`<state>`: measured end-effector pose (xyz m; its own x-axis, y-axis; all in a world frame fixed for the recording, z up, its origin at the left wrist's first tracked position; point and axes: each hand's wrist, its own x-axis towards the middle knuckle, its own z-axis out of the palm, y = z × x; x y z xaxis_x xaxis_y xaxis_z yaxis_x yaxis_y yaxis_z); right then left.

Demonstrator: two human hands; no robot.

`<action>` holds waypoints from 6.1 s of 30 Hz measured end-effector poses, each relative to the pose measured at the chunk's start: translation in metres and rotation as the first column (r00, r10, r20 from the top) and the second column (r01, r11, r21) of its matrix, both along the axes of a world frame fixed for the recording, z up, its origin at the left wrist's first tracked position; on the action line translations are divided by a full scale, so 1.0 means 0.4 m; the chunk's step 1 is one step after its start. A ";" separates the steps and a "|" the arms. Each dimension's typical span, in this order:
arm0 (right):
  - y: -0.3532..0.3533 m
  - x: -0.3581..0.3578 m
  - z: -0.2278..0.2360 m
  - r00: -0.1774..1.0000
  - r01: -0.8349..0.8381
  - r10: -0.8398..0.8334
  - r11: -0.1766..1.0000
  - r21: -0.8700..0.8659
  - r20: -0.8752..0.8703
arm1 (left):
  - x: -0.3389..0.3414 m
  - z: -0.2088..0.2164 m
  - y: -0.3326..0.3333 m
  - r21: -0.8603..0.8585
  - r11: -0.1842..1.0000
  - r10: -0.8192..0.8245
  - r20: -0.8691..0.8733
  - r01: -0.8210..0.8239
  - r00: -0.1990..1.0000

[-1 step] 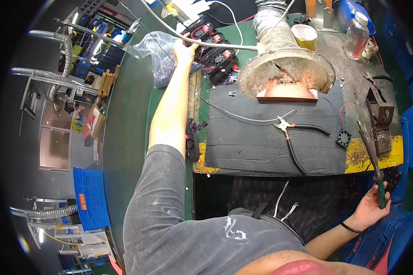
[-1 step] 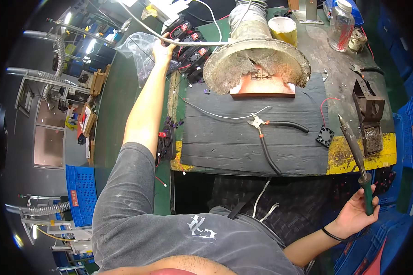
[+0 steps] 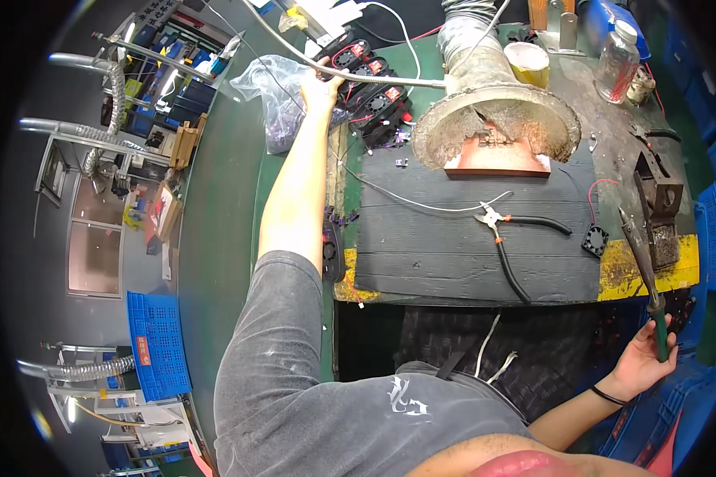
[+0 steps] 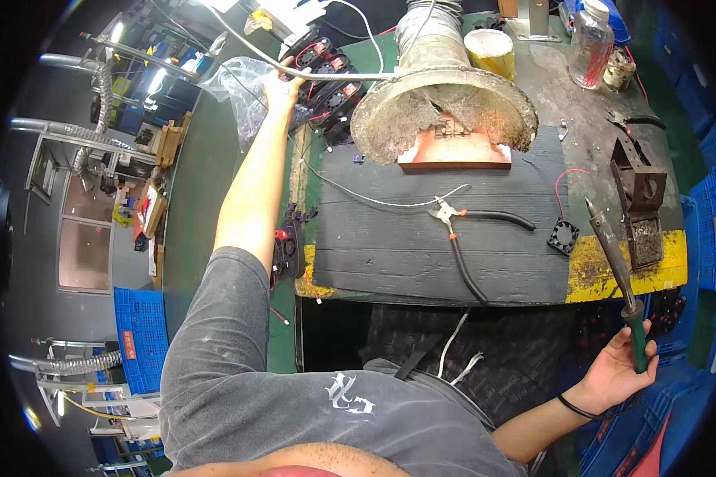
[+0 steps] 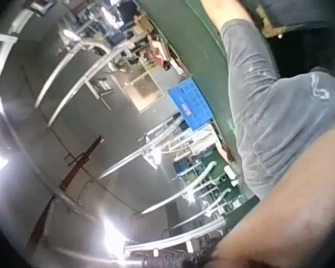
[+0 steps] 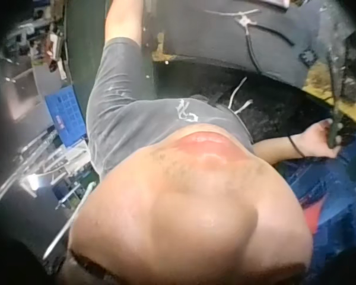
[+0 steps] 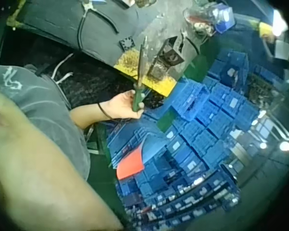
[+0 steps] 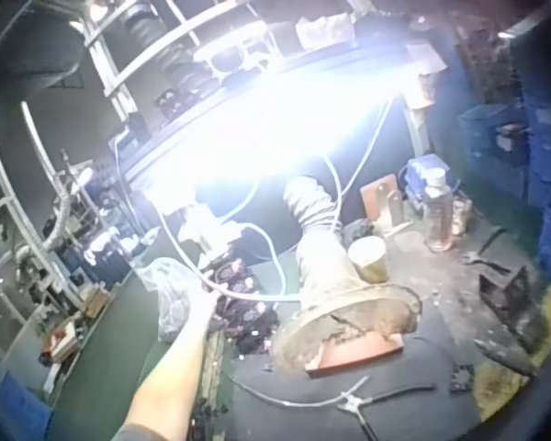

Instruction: Assembling and soldering components onto a small electronic device featuring a cooling fan at a factory workbench.

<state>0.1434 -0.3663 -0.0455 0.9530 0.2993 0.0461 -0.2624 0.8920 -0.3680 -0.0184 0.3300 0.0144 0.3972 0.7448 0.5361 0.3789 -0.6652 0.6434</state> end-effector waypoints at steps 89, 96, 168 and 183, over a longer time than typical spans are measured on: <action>0.122 -0.019 0.131 0.998 0.036 -0.037 0.999 0.026 0.048 | 0.037 -0.089 -0.786 -0.058 0.976 -0.204 0.065 0.208 0.977; 0.143 -0.011 0.110 0.999 -0.038 0.037 0.998 0.051 0.035 | 0.014 -0.092 -0.841 -0.225 0.943 -0.201 0.203 0.246 0.958; 0.072 -0.183 0.347 0.763 0.575 -0.196 0.641 -0.508 0.616 | -0.082 0.188 -0.907 0.334 0.815 -0.537 0.130 0.473 0.834; 0.164 -0.043 0.289 0.630 0.450 0.149 0.730 -0.514 0.762 | 0.023 -0.054 -0.770 0.272 0.837 -0.489 -0.014 0.474 0.872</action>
<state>0.1260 -0.3005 0.0701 0.7063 0.3908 0.5902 0.4686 0.3668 -0.8036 -0.0091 0.0221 -0.0074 0.6344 0.2982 0.7132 -0.0634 -0.8994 0.4325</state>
